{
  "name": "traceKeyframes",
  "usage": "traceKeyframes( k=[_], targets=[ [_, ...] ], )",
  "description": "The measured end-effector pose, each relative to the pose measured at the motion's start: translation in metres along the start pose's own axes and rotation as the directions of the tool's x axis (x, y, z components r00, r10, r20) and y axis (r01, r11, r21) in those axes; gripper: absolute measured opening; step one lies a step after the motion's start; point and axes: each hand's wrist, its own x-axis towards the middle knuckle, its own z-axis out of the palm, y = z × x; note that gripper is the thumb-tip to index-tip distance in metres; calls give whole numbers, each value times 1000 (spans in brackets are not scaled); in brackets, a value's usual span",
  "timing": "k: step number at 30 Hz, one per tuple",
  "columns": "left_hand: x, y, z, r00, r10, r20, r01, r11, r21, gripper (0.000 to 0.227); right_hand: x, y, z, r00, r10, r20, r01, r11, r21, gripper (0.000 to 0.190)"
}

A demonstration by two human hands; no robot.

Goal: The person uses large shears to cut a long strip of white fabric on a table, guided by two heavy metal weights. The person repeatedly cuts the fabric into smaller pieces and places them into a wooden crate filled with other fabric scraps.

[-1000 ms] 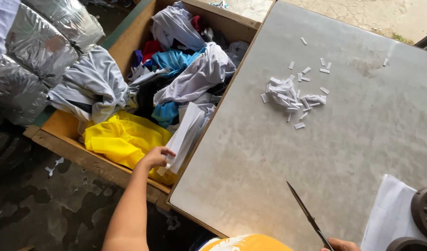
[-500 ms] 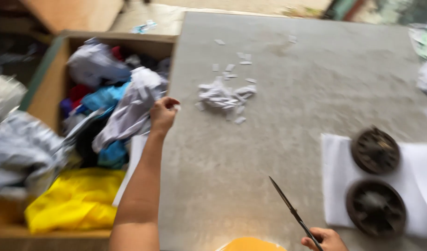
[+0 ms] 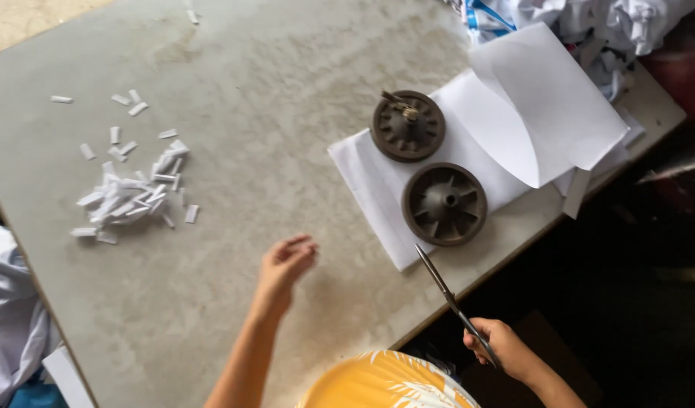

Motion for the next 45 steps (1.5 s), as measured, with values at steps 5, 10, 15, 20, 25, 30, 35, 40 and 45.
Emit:
traceKeyframes(
  k=[5,10,15,20,25,30,35,40,45],
  targets=[
    [-62,6,105,858,-510,64,510,860,10,37,-29,27,-24,953,227,200,-270,938,219,10],
    [-70,2,137,887,-461,-32,461,887,6,28,-24,3,-29,905,133,404,-214,963,163,79],
    [-74,0,163,924,-349,-155,367,924,111,20,3,-24,-20,866,98,491,-235,945,226,84],
    [-63,-1,185,944,-287,-164,318,926,205,23,21,4,-35,817,-26,576,-88,982,168,69],
    [-48,-4,193,963,-216,-161,265,868,420,21,-10,-11,-81,994,-15,109,65,880,-470,35],
    [-40,-26,188,996,-55,-70,87,783,616,28,45,-77,-53,722,-661,-204,314,575,-755,46],
    [-41,-33,185,994,-12,-106,74,796,601,40,140,-160,-22,114,-989,-95,281,124,-952,43],
    [-34,-49,177,993,-27,-117,89,818,568,42,174,-147,-44,162,-987,13,300,37,-953,32],
    [-37,-48,179,991,-8,-137,80,847,526,42,191,-150,-75,212,-977,12,253,43,-967,28]
  ],
)
